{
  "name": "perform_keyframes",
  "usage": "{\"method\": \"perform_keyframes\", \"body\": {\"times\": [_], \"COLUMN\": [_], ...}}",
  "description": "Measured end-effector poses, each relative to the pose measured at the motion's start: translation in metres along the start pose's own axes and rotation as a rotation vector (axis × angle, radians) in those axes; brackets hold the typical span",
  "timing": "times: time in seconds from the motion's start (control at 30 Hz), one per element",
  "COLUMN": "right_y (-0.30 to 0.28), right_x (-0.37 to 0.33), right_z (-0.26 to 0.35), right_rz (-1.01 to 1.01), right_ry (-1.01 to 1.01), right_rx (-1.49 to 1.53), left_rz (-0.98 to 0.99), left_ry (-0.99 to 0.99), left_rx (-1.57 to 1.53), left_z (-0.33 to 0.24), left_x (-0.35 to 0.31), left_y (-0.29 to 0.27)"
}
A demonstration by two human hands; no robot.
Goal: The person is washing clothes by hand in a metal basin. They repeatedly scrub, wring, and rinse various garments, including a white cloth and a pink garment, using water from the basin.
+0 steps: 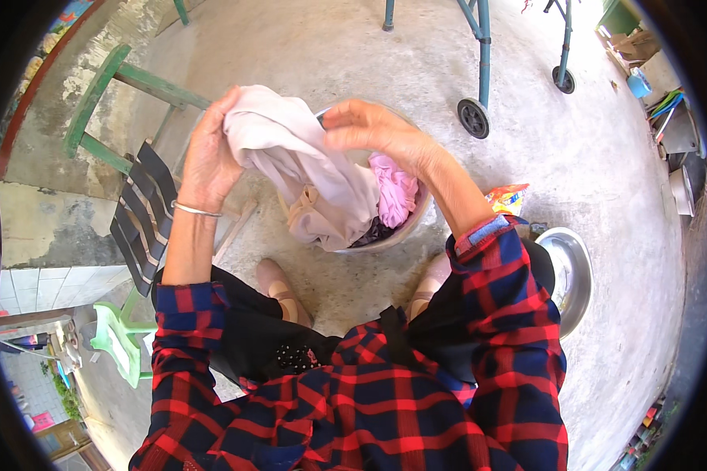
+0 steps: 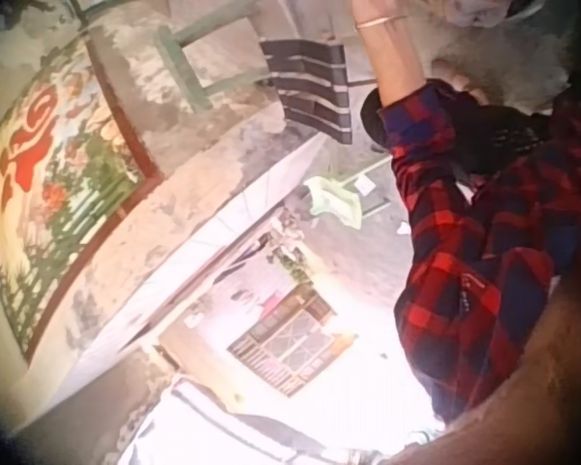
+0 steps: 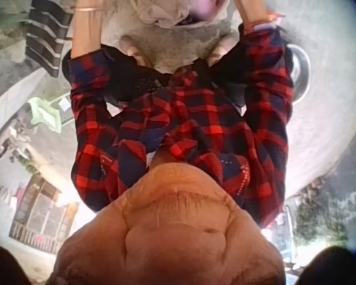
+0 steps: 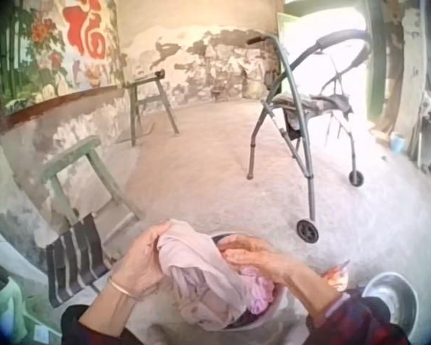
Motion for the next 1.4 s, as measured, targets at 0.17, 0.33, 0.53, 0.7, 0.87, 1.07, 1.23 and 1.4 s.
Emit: {"method": "perform_keyframes", "body": {"times": [0.17,0.33,0.53,0.7,0.87,1.07,1.23,1.4], "right_y": [0.008,0.005,-0.008,-0.019,-0.029,-0.033,-0.034,-0.043], "right_x": [-0.005,-0.002,-0.010,-0.010,-0.010,-0.013,-0.017,-0.025], "right_z": [-0.030,-0.051,-0.016,0.003,0.010,0.010,0.012,0.016], "right_rz": [0.107,0.046,0.010,-0.180,-0.236,-0.324,-0.419,-0.428], "right_ry": [-0.057,-0.016,0.082,-0.102,-0.250,-0.228,-0.237,-0.216], "right_rx": [-0.527,-0.295,0.062,0.144,0.316,0.336,0.408,0.478], "left_rz": [0.047,0.064,-0.049,0.029,0.020,-0.134,-0.124,-0.048], "left_ry": [0.096,0.119,0.082,0.050,-0.027,-0.031,0.037,0.299], "left_rx": [0.132,0.153,-0.007,0.143,0.427,0.616,0.602,0.625], "left_z": [-0.029,-0.034,-0.055,-0.058,-0.063,-0.052,-0.047,-0.039], "left_x": [-0.011,-0.011,-0.017,-0.023,-0.023,-0.022,-0.019,-0.014], "left_y": [0.001,-0.014,-0.066,-0.071,-0.066,-0.058,-0.042,-0.019]}}
Point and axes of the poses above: each hand's wrist, its own x-axis towards the middle knuckle, its own y-axis out of the palm, z = x × y, the point moved 1 cm from there along x, towards the middle knuckle, and after that the axes turned 6 degrees about -y, right-handed, at the moved point
